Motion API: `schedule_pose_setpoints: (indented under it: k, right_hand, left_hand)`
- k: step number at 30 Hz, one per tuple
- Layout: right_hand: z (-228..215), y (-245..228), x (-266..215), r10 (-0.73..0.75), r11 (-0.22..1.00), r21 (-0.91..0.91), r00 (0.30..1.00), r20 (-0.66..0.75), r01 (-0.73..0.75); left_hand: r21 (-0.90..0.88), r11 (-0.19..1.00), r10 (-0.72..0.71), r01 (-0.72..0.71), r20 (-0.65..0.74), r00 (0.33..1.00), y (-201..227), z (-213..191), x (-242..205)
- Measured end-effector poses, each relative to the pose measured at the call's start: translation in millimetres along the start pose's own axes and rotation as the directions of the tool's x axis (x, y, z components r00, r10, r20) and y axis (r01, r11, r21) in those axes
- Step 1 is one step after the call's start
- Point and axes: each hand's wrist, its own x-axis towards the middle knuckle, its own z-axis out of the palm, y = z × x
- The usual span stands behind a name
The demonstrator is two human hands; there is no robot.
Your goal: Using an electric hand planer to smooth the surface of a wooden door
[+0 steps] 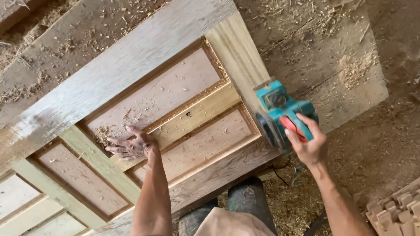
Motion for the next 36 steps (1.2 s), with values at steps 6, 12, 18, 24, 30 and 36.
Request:
schedule_pose_setpoints:
  k: [6, 12, 18, 24, 30, 36]
  right_hand:
    - [53.6, -125.6, 122.5, -0.102, 0.994, 0.056, 0.991, 0.09, 0.097]
    - [110.4, -260.1, 223.7, -0.369, 0.928, 0.12, 0.916, 0.158, 0.353]
    - [116.7, -286.5, 232.9, -0.528, 0.844, 0.205, 0.833, 0.166, 0.495]
    - [54.2, -198.6, 114.3, -0.288, 0.955, 0.127, 0.943, 0.167, 0.269]
    - [3.4, -27.1, -25.7, -0.12, 0.993, 0.017, 0.991, 0.055, 0.119]
    - [-5.6, 20.9, -73.9, -0.128, 0.992, 0.003, 0.992, 0.019, 0.128]
  left_hand:
    - [-0.019, 0.998, -0.056, 0.056, 0.018, 0.998, 1.5, -2.8, 3.8]
    - [0.02, 0.998, -0.059, 0.059, 0.015, 0.998, -2.2, 4.3, 13.7]
    - [0.08, 0.997, 0.004, 0.002, -0.066, 0.998, -12.9, 12.0, 18.6]
    - [0.14, 0.989, 0.078, -0.049, -0.212, 0.974, -19.4, 28.6, 19.2]
    - [0.081, 0.997, -0.007, 0.014, -0.086, 0.996, -3.4, 8.3, 15.8]
    - [0.168, 0.985, -0.014, 0.035, -0.12, 0.993, -22.8, 36.7, 16.6]
